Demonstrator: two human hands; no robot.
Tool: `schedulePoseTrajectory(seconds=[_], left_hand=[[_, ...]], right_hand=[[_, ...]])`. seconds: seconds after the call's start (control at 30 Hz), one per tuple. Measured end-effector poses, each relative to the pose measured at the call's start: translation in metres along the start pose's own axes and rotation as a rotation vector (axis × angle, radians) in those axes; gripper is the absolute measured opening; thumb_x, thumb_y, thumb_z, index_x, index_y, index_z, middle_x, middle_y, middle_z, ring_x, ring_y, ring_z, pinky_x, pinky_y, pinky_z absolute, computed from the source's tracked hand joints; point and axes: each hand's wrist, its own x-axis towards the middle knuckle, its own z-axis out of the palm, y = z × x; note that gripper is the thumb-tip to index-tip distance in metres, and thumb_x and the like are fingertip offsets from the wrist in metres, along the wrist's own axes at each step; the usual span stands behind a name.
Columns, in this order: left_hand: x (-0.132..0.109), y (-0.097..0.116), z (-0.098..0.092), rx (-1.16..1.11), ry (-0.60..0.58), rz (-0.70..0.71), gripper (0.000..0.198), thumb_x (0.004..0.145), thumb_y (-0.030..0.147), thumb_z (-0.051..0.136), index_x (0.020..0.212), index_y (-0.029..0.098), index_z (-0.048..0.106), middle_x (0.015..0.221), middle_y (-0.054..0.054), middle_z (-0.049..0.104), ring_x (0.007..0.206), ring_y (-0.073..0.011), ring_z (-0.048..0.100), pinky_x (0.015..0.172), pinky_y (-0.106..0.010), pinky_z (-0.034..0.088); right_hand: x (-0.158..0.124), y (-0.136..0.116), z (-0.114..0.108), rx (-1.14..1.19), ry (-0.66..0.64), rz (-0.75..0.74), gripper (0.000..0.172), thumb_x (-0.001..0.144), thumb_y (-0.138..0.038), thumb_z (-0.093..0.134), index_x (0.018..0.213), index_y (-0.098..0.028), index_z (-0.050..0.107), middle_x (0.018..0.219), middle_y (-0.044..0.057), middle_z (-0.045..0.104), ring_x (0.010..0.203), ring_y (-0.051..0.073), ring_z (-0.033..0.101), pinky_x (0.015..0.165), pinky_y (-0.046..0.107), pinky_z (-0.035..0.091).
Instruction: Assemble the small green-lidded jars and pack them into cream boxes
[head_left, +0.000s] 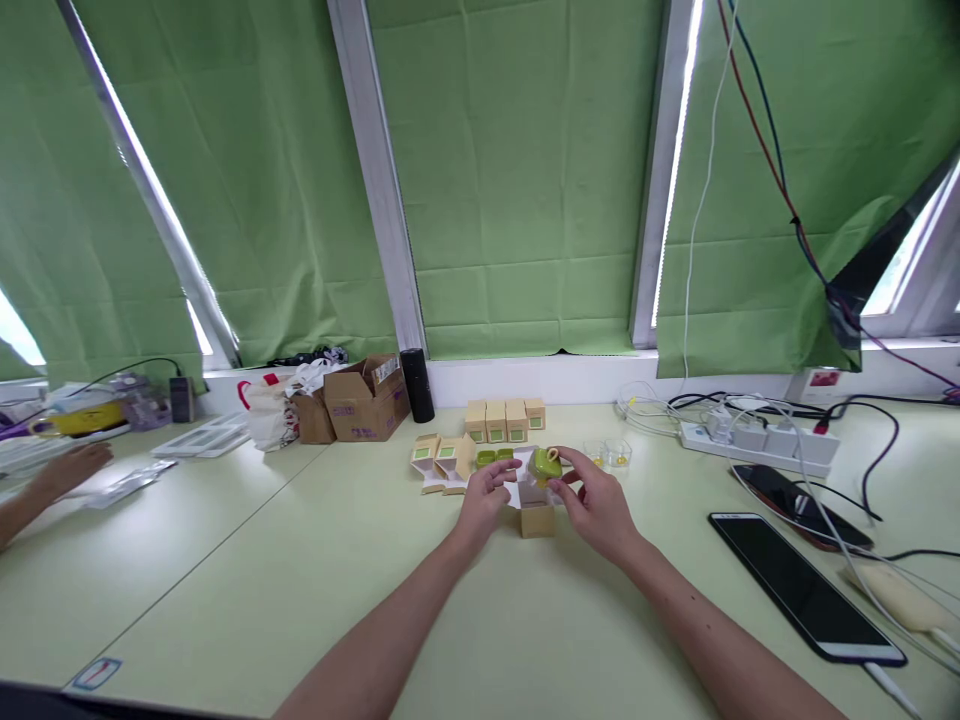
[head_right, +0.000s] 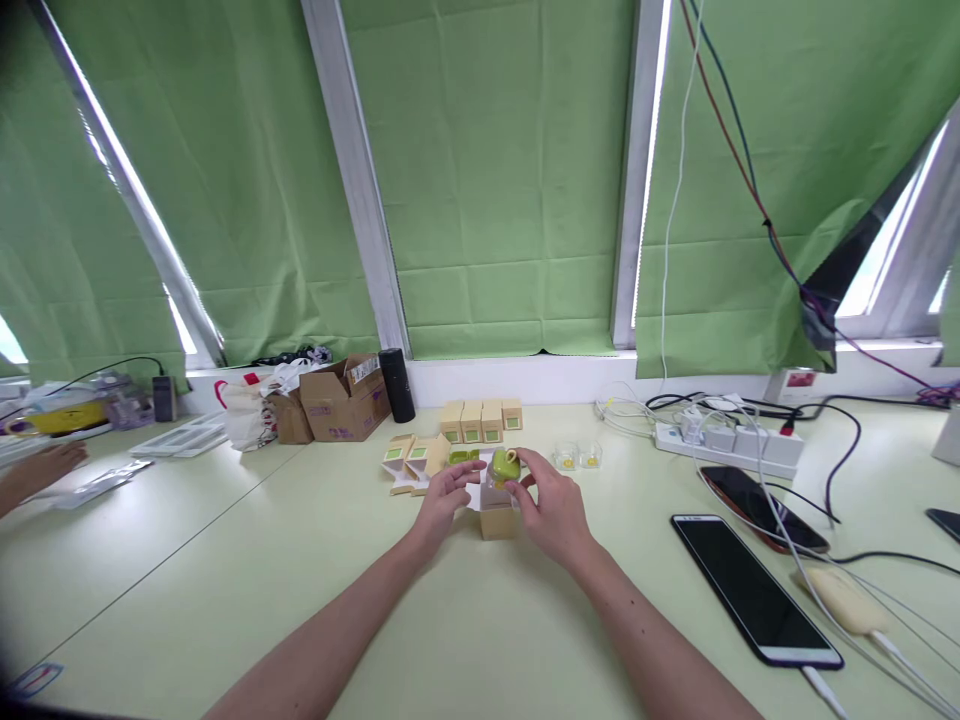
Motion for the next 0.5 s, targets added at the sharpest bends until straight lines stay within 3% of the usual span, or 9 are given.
schedulePoseTrajectory(seconds=[0.3,0.5], left_hand=[[0.0007,-0.001,0.0006,0.01,0.002,0.021,0.058,0.058,0.014,0.054,0.113,0.014,0.073,0.109,-0.012,0.075,0.108,-0.0276,0.066,0.082,-0.031,0.048],[0.0012,-0.003,-0.0006,0.01,-0.001,0.026,0.058,0.059,0.013,0.054,0.114,0.015,0.073,0.109,-0.012,0.075,0.105,-0.0272,0.067,0.083,-0.031,0.049]], right_hand=[[-0.0042,-0.0045,0.0016,-0.083,-0.042,-0.079,0.036,0.096,-0.026,0.054,0.132,-0.026,0.056,0.121,0.006,0.074,0.083,0.021,0.072,0.064,0.031,0.054],[-0.0063,-0.0062,0.0037,-0.123,-0.076,-0.063,0.036,0.093,-0.023,0.055,0.129,-0.026,0.058,0.107,0.006,0.074,0.081,0.022,0.069,0.064,0.032,0.052]])
